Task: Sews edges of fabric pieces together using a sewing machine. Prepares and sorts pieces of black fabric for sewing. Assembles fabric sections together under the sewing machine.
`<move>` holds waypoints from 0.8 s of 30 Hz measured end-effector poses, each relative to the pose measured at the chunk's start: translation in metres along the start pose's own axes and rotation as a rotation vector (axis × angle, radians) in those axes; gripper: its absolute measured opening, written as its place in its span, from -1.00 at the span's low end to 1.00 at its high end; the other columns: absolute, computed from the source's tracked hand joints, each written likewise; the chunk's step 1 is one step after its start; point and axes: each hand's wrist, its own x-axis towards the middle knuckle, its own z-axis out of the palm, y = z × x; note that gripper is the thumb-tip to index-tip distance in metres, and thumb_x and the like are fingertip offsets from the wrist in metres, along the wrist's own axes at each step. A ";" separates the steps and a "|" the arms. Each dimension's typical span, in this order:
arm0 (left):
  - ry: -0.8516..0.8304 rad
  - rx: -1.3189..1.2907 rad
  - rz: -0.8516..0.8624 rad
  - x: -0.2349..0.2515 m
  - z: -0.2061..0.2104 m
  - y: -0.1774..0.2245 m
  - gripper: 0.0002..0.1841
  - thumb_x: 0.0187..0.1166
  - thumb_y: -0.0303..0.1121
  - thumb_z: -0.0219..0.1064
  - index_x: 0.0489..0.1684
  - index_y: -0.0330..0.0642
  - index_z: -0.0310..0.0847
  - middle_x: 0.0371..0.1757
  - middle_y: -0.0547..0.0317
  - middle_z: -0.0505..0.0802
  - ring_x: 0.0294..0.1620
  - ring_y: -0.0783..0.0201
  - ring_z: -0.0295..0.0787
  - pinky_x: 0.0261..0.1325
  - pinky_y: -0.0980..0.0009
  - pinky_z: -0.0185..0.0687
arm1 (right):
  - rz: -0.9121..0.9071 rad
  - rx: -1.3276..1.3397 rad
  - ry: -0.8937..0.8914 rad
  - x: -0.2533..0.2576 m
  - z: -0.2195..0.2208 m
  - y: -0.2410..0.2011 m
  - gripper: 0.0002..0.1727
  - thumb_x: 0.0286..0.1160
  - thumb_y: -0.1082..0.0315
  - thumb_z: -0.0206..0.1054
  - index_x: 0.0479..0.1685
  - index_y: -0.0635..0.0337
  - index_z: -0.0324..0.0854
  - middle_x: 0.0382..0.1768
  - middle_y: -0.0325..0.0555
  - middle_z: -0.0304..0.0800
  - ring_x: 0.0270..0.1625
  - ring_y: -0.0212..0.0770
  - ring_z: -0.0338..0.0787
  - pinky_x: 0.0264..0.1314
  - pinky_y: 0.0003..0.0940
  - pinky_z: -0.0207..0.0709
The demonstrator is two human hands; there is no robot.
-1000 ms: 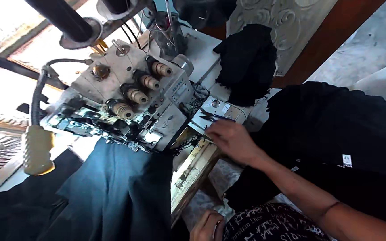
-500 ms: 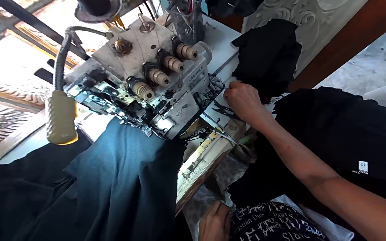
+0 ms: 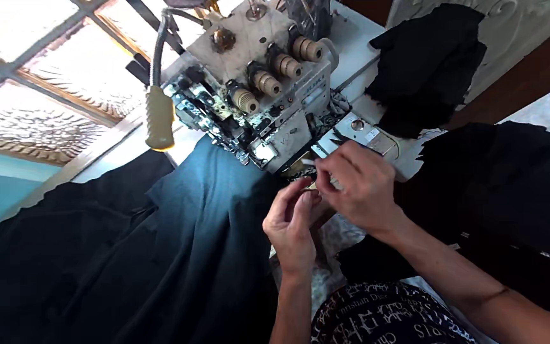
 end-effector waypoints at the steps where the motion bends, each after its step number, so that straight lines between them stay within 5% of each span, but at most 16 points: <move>1: 0.040 -0.066 -0.010 0.004 0.005 0.001 -0.76 0.57 -0.59 0.27 0.06 -0.24 0.81 -0.06 0.22 0.93 -0.16 0.39 0.90 -0.05 0.41 0.86 | -0.039 0.011 0.017 -0.003 0.003 -0.005 -0.89 0.41 0.44 0.40 -0.40 0.27 0.78 -0.45 0.02 0.73 -0.42 -0.07 0.74 -0.36 -0.25 0.59; 7: 0.230 -0.191 -0.072 0.002 0.011 0.010 -0.76 0.65 -0.62 0.16 -0.12 -0.26 0.81 -0.34 0.21 0.92 -0.38 0.45 0.88 -0.24 0.51 0.85 | -0.140 0.030 0.022 -0.012 0.015 -0.022 -0.87 0.40 0.43 0.38 -0.33 0.26 0.84 -0.39 -0.03 0.80 -0.36 -0.11 0.78 -0.13 -0.29 0.66; 12: 0.267 -0.221 -0.047 0.002 0.001 0.016 -0.79 0.68 -0.59 0.16 -0.19 -0.30 0.77 -0.35 0.13 0.90 -0.39 0.41 0.87 -0.31 0.51 0.84 | -0.122 0.115 0.023 -0.015 0.020 -0.035 -0.86 0.46 0.43 0.38 -0.24 0.24 0.86 -0.33 -0.06 0.86 -0.33 -0.14 0.80 0.00 -0.25 0.68; 15: 0.226 -0.122 0.040 0.004 -0.010 0.023 -0.78 0.69 -0.59 0.11 -0.22 -0.24 0.72 -0.34 0.18 0.90 -0.35 0.41 0.87 -0.21 0.49 0.85 | -0.132 0.190 -0.004 -0.017 0.021 -0.039 -0.81 0.49 0.39 0.32 -0.19 0.17 0.87 -0.26 -0.11 0.88 -0.18 -0.15 0.85 0.29 -0.14 0.65; 18: 0.083 0.143 0.170 0.010 -0.030 0.039 -0.81 0.71 -0.52 0.13 -0.16 -0.09 0.68 -0.13 0.30 0.90 -0.17 0.38 0.90 -0.08 0.39 0.89 | -0.061 0.379 -0.036 -0.014 0.026 -0.035 -0.78 0.50 0.39 0.28 -0.09 0.15 0.86 0.04 0.02 0.89 0.21 -0.01 0.83 0.48 -0.04 0.54; 21: -0.109 0.604 0.326 0.024 -0.057 0.064 -0.87 0.72 -0.45 0.17 -0.05 -0.08 0.64 0.12 0.39 0.84 0.08 0.49 0.82 0.09 0.45 0.82 | 0.256 0.609 -0.272 -0.008 0.036 -0.021 -0.58 0.53 0.35 0.36 0.34 0.33 0.67 0.39 0.13 0.72 0.43 0.04 0.72 0.46 -0.03 0.59; 24: -0.241 1.025 0.406 0.044 -0.065 0.077 -0.84 0.67 -0.48 0.20 -0.12 -0.42 0.65 0.14 -0.01 0.77 0.11 0.46 0.69 0.16 0.56 0.62 | 0.533 0.804 -0.512 -0.013 0.051 -0.011 -0.43 0.51 0.32 0.50 0.50 0.25 0.50 0.09 0.02 0.86 0.09 -0.08 0.86 0.15 -0.04 0.72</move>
